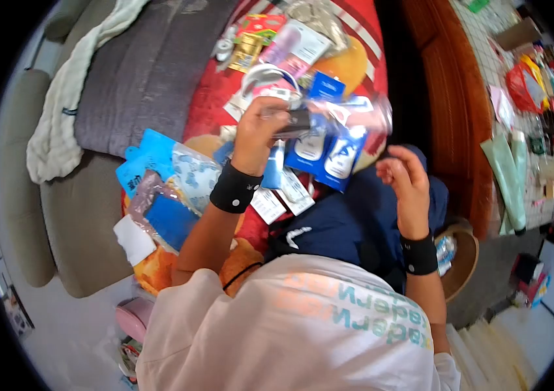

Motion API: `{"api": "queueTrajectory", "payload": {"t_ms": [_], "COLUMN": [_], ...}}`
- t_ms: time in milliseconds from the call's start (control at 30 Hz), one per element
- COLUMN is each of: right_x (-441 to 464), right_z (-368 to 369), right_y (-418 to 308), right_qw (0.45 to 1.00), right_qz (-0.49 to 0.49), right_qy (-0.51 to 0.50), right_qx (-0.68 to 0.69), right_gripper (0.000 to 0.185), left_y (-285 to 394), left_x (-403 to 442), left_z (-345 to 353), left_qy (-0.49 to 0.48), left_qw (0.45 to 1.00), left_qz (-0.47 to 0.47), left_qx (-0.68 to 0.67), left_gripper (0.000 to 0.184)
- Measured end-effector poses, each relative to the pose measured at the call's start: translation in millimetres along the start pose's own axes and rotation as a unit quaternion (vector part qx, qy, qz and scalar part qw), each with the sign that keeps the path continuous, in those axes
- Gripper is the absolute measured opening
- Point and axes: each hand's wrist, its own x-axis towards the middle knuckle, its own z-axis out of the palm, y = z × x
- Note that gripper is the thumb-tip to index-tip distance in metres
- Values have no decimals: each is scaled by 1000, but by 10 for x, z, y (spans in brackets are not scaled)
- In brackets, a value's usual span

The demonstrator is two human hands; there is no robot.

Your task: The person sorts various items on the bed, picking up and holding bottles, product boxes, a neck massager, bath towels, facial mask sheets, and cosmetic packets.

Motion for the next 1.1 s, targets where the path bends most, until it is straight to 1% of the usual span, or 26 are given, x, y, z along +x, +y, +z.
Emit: {"api": "queueTrajectory", "payload": {"t_ms": [33, 67, 167, 200, 233, 267, 300, 367, 400, 467, 500, 567, 600, 667, 700, 733, 767, 833, 900, 933, 1033, 1067, 1100], "right_x": [1, 1, 21, 19, 19, 24, 12, -7, -7, -5, 11, 37, 41, 30, 21, 16, 19, 19, 30, 34, 29, 20, 11], "right_z": [-3, -19, -154, -205, -259, -328, -400, -527, -604, -739, -821, -1002, -1071, -1171, -1120, -1093, -1088, -1128, -1094, -1107, -1118, -1109, -1092], "right_y": [19, 42, 177, 212, 232, 246, 258, 195, 176, 175, 216, 341, 428, 563, 540, 552, 580, 604, 564, 582, 607, 598, 586], "right_qw": [1000, 1000, 997, 994, 990, 980, 965, 922, 902, 858, 859, 888, 874, 843, 805, 793, 780, 786, 789, 783, 781, 782, 784], "right_qz": [8, 10, 8, -5, -18, -34, -48, -86, -97, -127, -135, -78, -105, -155, -176, -183, -192, -180, -179, -188, -191, -191, -189], "right_qy": [-11, -10, 3, 11, 20, 29, 39, 54, 61, 85, 99, 121, 124, 132, 114, 118, 123, 131, 135, 138, 138, 139, 139], "right_qx": [-10, -28, -77, -106, -135, -194, -253, -373, -417, -490, -483, -437, -458, -498, -555, -569, -582, -576, -572, -576, -579, -577, -575], "right_gripper": [22, 21, 19, 18, 16, 15, 13, 13, 14, 14, 13, 13, 12, 12, 11, 12, 12, 14, 13, 14, 14, 13, 13], "left_y": [55, 54, -145, -177, -190, -212, -225, -246, -160, -194, -194, -284, -313, -405, -437, -419, -395, -359, -435, -425, -174, -154, -130], "left_x": [19, 69, 186, 166, 140, 155, 186, 287, 399, 749, 950, 1380, 1565, 1891, 2021, 2090, 2144, 2254, 2220, 2160, 1940, 1909, 1829], "left_z": [-94, -222, -1053, -1253, -1405, -1531, -1597, -1670, -1558, -1512, -1502, -1518, -1527, -1621, -1672, -1650, -1622, -1692, -1767, -1702, -1533, -1589, -1571], "left_qy": [70, 144, 251, 246, 239, 227, 224, 214, 214, 203, 196, 219, 228, 223, 220, 199, 204, 154, 193, 263, 280, 287, 281], "left_qw": [997, 987, 964, 957, 936, 903, 869, 780, 803, 796, 791, 755, 749, 781, 796, 801, 770, 755, 824, 828, 886, 893, 917], "left_qz": [0, 26, 75, 45, 15, -17, 31, 127, 123, 172, 198, 225, 219, 195, 185, 209, 220, 100, 131, 180, 193, 192, 164], "left_qx": [-45, -60, 33, 147, 257, 364, 439, 574, 542, 544, 545, 576, 583, 550, 533, 525, 563, 629, 517, 462, 315, 287, 230], "left_gripper": [22, 22, 23, 24, 25, 26, 28, 31, 34, 36, 37, 40, 44, 45, 46, 44, 32, 26, 27, 27, 28, 25, 24]}}
